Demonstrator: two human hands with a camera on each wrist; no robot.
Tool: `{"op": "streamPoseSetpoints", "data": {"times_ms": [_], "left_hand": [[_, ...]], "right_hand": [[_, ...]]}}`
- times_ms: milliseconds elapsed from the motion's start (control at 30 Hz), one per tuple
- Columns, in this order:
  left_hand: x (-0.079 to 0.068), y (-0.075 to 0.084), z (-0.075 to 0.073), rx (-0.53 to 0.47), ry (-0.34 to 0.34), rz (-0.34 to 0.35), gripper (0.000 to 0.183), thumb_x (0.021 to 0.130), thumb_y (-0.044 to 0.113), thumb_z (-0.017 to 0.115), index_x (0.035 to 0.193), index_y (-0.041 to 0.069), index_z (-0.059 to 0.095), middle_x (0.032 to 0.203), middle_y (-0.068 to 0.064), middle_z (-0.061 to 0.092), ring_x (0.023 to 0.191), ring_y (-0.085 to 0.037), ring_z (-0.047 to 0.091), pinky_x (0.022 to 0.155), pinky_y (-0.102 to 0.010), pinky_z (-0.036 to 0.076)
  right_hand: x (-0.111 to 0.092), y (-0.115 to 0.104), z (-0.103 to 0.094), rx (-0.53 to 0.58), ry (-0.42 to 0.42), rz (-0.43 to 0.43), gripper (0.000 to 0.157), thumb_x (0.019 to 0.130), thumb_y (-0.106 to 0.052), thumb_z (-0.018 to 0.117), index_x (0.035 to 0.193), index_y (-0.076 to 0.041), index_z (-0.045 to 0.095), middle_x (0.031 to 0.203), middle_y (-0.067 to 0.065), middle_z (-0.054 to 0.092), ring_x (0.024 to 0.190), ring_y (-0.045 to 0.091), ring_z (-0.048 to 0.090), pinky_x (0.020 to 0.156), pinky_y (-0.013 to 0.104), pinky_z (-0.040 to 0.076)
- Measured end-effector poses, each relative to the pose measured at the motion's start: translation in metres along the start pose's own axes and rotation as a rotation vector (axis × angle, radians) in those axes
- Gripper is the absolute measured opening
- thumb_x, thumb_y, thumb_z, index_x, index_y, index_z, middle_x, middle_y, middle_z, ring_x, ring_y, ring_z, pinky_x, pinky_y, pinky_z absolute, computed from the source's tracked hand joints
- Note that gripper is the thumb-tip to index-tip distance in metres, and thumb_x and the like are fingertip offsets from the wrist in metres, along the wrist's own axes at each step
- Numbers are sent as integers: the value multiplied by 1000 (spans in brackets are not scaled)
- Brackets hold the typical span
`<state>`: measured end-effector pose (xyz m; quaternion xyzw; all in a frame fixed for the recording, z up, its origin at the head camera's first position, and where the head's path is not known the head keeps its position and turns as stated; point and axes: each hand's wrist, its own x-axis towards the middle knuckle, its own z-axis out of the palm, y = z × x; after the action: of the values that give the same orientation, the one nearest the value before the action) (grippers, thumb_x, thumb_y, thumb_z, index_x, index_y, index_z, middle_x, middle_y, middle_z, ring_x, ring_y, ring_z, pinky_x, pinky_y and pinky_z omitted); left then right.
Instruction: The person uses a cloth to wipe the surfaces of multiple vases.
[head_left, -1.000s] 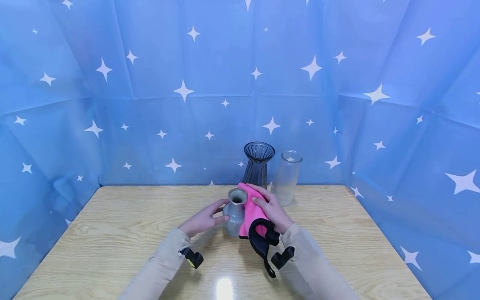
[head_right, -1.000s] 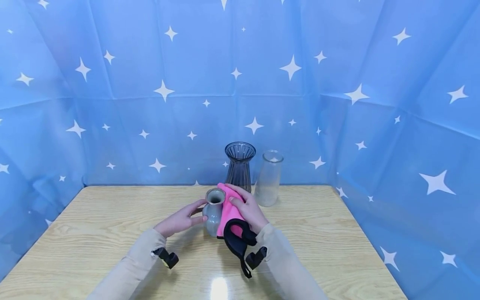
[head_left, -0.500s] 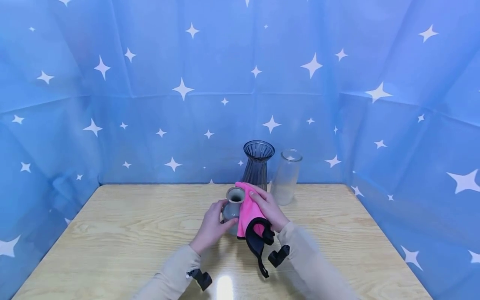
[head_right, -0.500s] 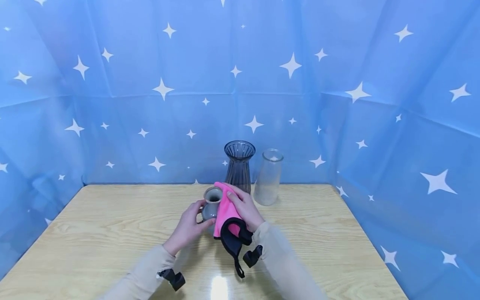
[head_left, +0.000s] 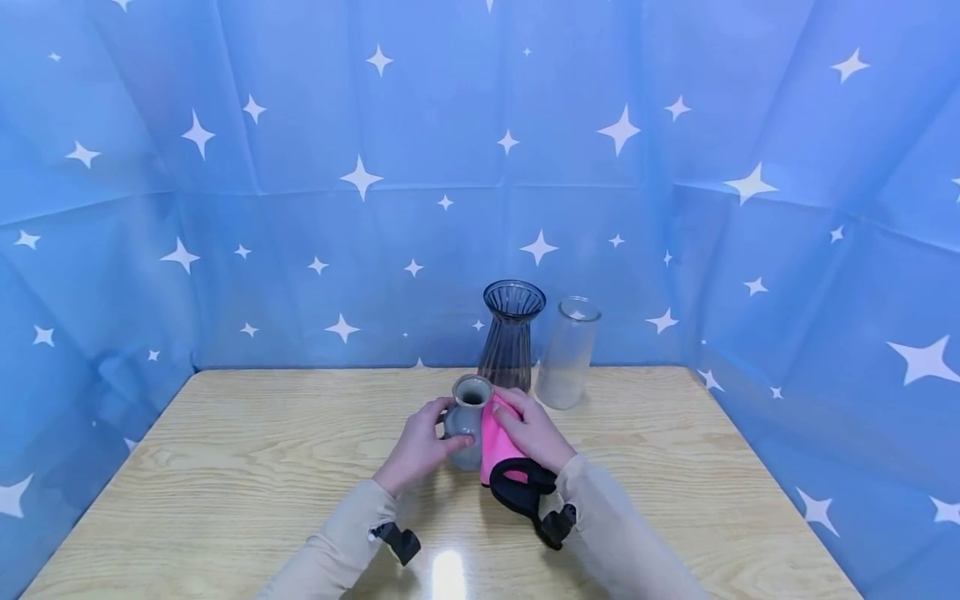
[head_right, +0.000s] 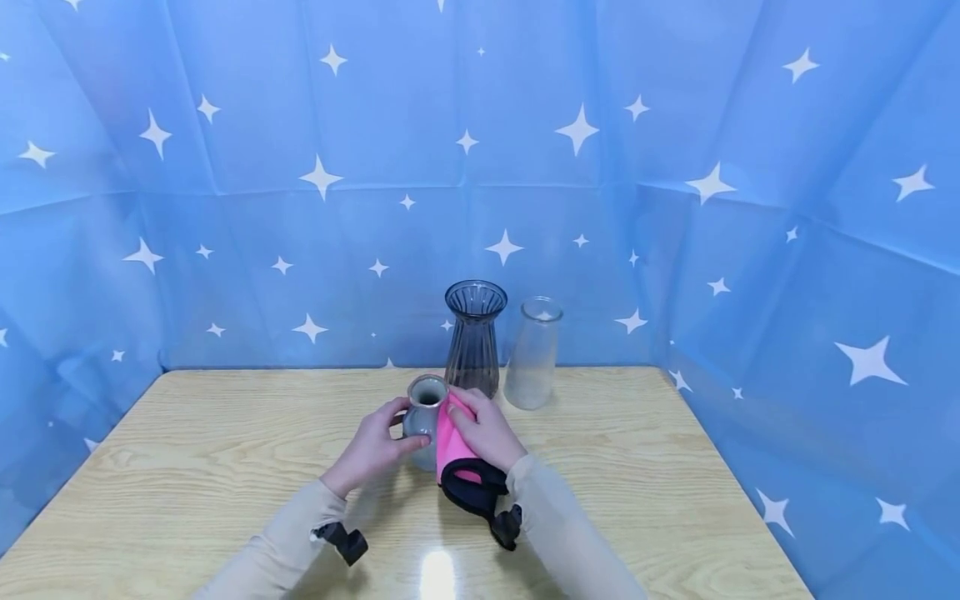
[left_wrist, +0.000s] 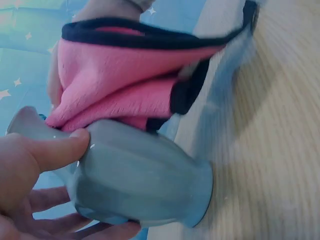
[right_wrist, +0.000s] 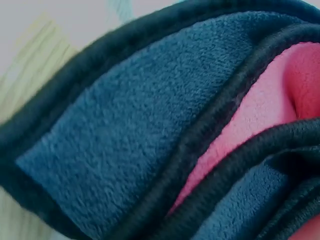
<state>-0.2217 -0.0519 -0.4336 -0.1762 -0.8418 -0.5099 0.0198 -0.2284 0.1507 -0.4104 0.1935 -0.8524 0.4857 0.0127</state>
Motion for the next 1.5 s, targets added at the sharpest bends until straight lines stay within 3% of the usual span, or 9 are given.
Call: {"op": "streamPoseSetpoints", "data": {"times_ms": [167, 267, 567, 700, 867, 1100, 1267, 1400, 1500], "left_hand": [[5, -2, -6, -37, -54, 0, 48, 81, 13, 78, 122, 0, 56, 125, -20, 56, 118, -44, 51, 94, -55, 47], [8, -4, -9, -62, -77, -2, 43, 81, 12, 79, 118, 2, 58, 124, -17, 58, 118, -45, 51, 94, -56, 47], [11, -11, -12, -114, -101, 8, 43, 80, 11, 80, 116, 3, 60, 122, -16, 59, 115, -46, 52, 93, -56, 47], [10, -10, -13, -109, -108, 9, 44, 80, 11, 80, 117, 2, 59, 123, -17, 59, 116, -46, 52, 93, -56, 47], [10, -9, -13, -126, -101, 6, 43, 80, 11, 80, 117, 2, 60, 122, -17, 59, 116, -46, 52, 94, -56, 47], [8, -10, -12, -120, -91, -10, 44, 80, 10, 80, 118, 3, 60, 123, -16, 59, 117, -46, 52, 94, -55, 47], [8, -10, -13, -114, -89, -6, 45, 80, 11, 79, 119, 2, 59, 125, -16, 58, 118, -47, 51, 94, -55, 46], [8, -10, -12, -118, -86, 8, 44, 81, 10, 79, 119, 1, 59, 124, -17, 58, 117, -47, 51, 94, -56, 47], [8, -10, -11, -129, -87, 9, 45, 81, 9, 79, 120, 1, 59, 125, -17, 58, 118, -47, 50, 94, -56, 46]], "right_hand": [[0, 7, 0, -207, 32, -108, 37, 97, -13, 56, 132, -3, 58, 113, 9, 60, 102, 23, 57, 88, 41, 49], [-2, 8, 2, -310, 60, -117, 36, 96, -14, 57, 131, -4, 60, 110, 8, 60, 100, 23, 58, 86, 41, 50], [-15, 6, 12, -368, 160, -48, 36, 97, -17, 55, 132, -8, 60, 101, 6, 59, 84, 20, 58, 76, 39, 51], [-18, 8, 15, -319, 177, -7, 38, 98, -16, 54, 135, -9, 58, 104, 9, 60, 83, 22, 58, 75, 40, 49], [-18, 12, 19, -193, 197, 67, 38, 99, -15, 52, 136, -8, 56, 119, 16, 61, 108, 32, 58, 93, 49, 47], [-21, 29, 30, 81, 96, 220, 36, 100, -8, 46, 134, 1, 55, 131, 18, 57, 123, 29, 50, 104, 46, 38], [-18, 34, 34, 168, 25, 274, 30, 100, -7, 41, 115, 5, 64, 107, 14, 65, 100, 22, 57, 90, 35, 45], [-15, 35, 33, 175, -8, 320, 28, 98, -8, 39, 91, 4, 63, 81, 4, 58, 75, 16, 51, 71, 27, 42], [-15, 37, 33, 181, -11, 352, 28, 97, -10, 39, 86, 3, 61, 76, 1, 54, 70, 14, 49, 67, 26, 40]]}}
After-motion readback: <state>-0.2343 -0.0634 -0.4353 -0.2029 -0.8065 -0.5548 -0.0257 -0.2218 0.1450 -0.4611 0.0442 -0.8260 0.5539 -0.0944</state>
